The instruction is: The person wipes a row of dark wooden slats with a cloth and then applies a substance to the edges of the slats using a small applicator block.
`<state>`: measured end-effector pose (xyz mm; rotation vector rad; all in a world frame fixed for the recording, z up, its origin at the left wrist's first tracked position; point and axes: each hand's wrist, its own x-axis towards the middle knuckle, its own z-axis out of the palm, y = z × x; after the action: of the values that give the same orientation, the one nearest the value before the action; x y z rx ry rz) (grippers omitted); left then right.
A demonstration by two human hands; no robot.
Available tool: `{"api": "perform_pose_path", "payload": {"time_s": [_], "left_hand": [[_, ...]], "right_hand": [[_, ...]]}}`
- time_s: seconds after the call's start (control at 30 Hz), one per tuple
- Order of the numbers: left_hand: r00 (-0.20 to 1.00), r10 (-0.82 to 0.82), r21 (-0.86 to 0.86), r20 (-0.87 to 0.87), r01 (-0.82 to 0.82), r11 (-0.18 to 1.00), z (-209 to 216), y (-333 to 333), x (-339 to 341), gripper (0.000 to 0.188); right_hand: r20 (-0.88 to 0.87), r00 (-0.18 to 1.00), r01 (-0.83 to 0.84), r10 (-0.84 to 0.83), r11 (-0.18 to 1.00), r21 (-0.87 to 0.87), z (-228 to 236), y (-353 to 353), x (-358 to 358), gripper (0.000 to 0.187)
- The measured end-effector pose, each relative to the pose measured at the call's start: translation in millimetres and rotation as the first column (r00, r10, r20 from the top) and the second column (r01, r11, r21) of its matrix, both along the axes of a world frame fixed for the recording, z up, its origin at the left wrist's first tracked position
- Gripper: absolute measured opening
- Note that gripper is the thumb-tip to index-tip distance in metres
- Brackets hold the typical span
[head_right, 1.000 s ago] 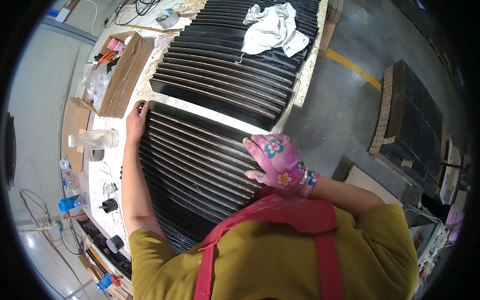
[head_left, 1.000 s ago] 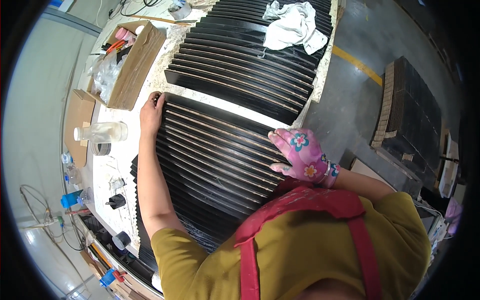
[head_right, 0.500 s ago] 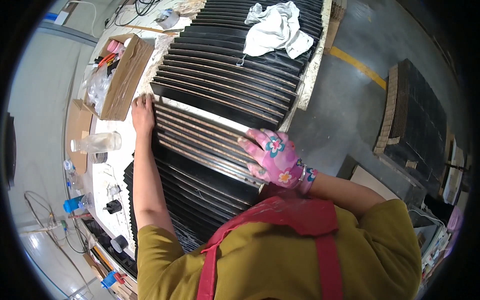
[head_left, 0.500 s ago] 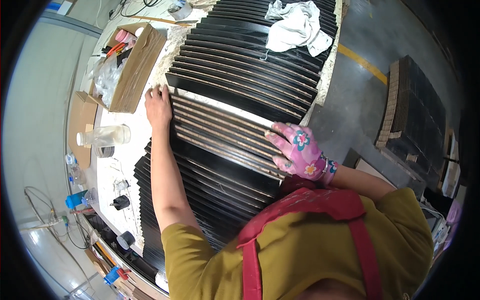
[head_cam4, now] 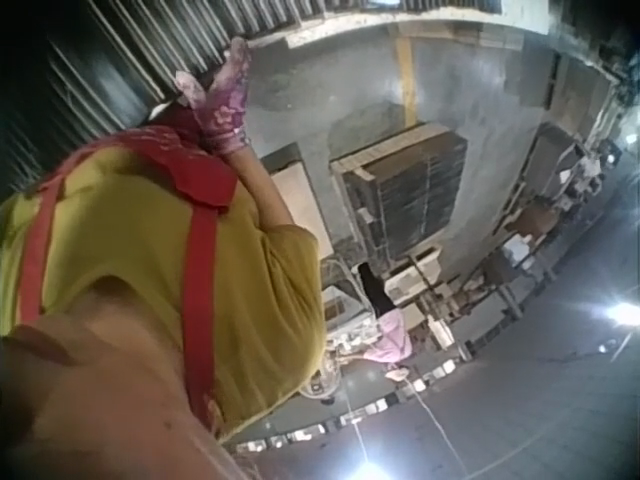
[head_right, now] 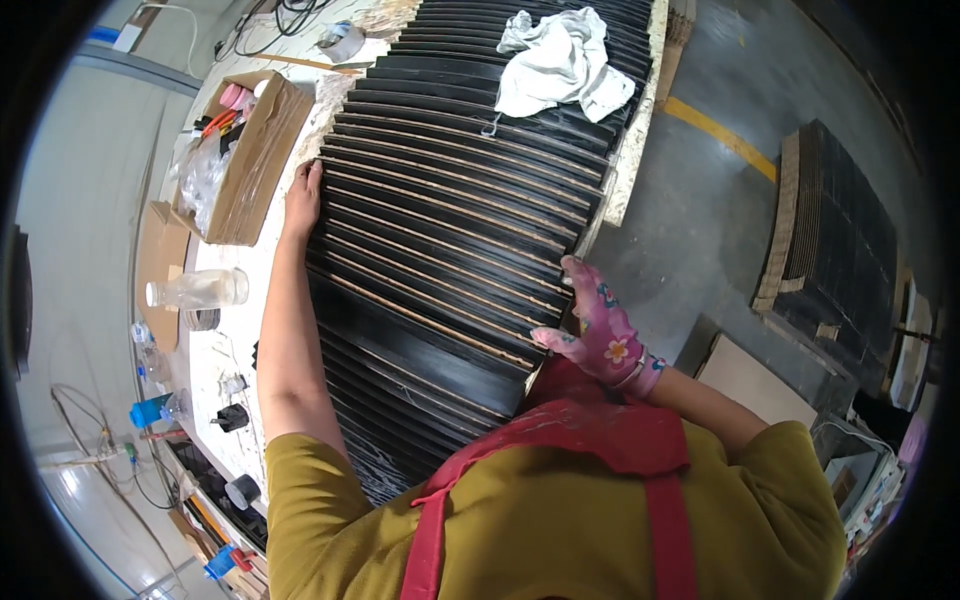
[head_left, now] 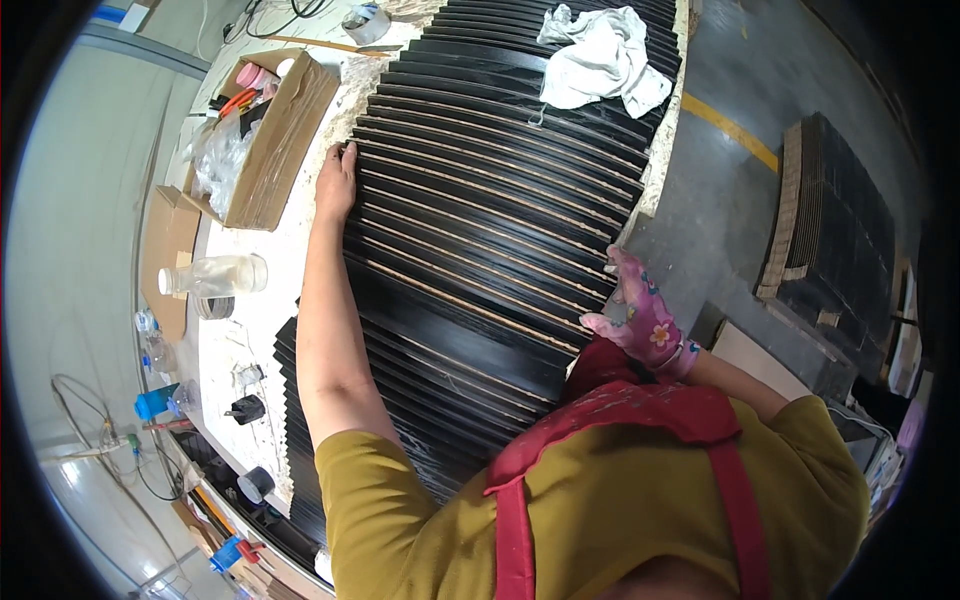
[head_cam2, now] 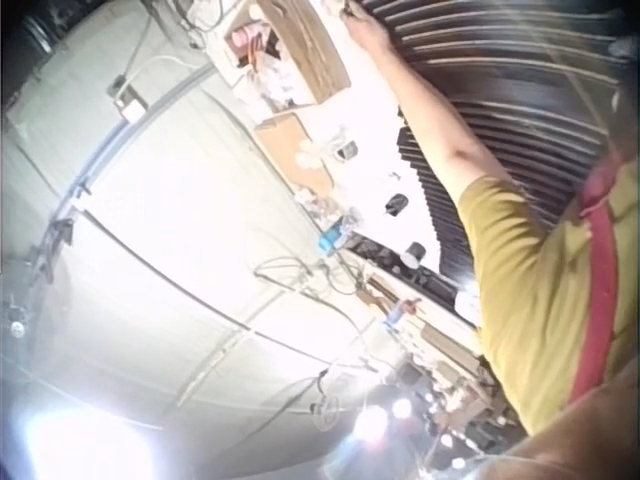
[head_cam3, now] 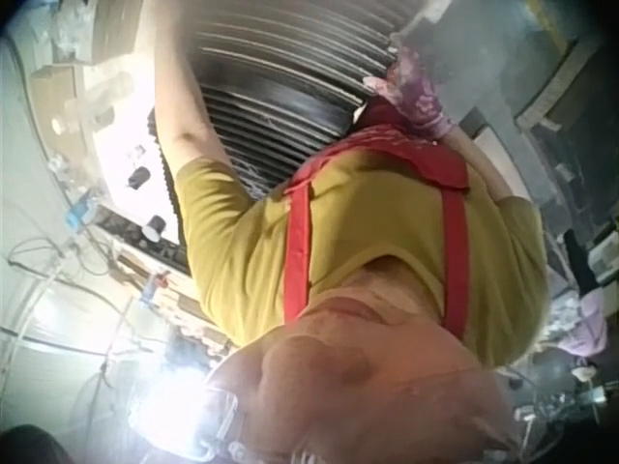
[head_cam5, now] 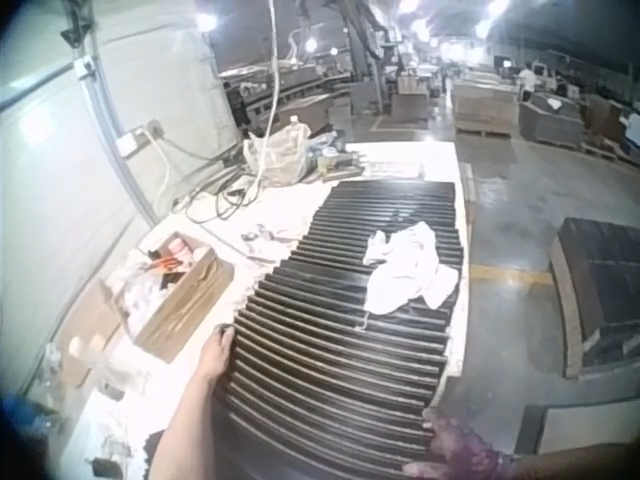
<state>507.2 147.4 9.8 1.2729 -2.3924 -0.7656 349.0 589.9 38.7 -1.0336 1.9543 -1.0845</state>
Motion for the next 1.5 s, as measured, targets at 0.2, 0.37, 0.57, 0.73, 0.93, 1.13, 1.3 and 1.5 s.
{"api": "perform_pose_path", "payload": {"time_s": [0.2, 0.37, 0.57, 0.73, 0.93, 1.13, 1.3, 1.5], "left_hand": [[0.976, 0.031, -0.177, 0.217, 0.008, 0.984, -4.2, 5.0, -14.0, 0.054], [0.998, -0.056, -0.131, -0.027, 0.052, 0.990, -12.9, -36.5, -29.1, 0.057], [0.987, -0.052, -0.197, 0.154, 0.082, 0.977, -3.1, -17.2, -52.0, 0.053], [0.995, -0.097, -0.232, -0.028, 0.088, 0.969, -14.0, -50.9, -54.9, 0.057], [0.994, -0.042, -0.253, 0.098, 0.065, 0.965, 8.6, 3.1, -112.1, 0.053], [0.990, 0.021, -0.239, 0.142, 0.014, 0.971, 8.5, -0.4, -104.7, 0.050], [0.997, -0.075, -0.400, -0.005, 0.067, 0.914, 15.4, -10.3, -70.3, 0.059], [0.986, 0.130, -0.344, -0.104, -0.158, 0.925, 52.2, 80.3, 117.1, 0.056]], "right_hand": [[0.015, 1.000, 0.008, -0.008, 0.999, -0.033, -5.3, 8.6, -5.9, 0.084], [0.282, 0.954, 0.129, -0.107, 0.990, -0.063, -7.7, -4.6, -24.7, 0.055], [0.202, 0.967, 0.167, -0.158, 0.986, -0.028, -10.9, -13.5, -38.0, 0.033], [0.336, 0.833, 0.545, -0.440, 0.759, -0.357, -24.6, -32.7, -61.9, 0.049], [-0.033, 0.835, 0.498, -0.549, 0.781, -0.377, -38.5, -73.1, -65.3, 0.065], [-0.027, 0.841, 0.484, -0.540, 0.775, -0.407, -42.7, -77.5, -64.4, 0.064], [-0.233, 0.870, 0.332, -0.434, 0.866, -0.373, -22.6, -58.9, -71.5, 0.065], [-0.585, 0.807, -0.287, 0.074, 0.916, -0.281, 25.5, -26.6, -28.8, 0.069]]}}
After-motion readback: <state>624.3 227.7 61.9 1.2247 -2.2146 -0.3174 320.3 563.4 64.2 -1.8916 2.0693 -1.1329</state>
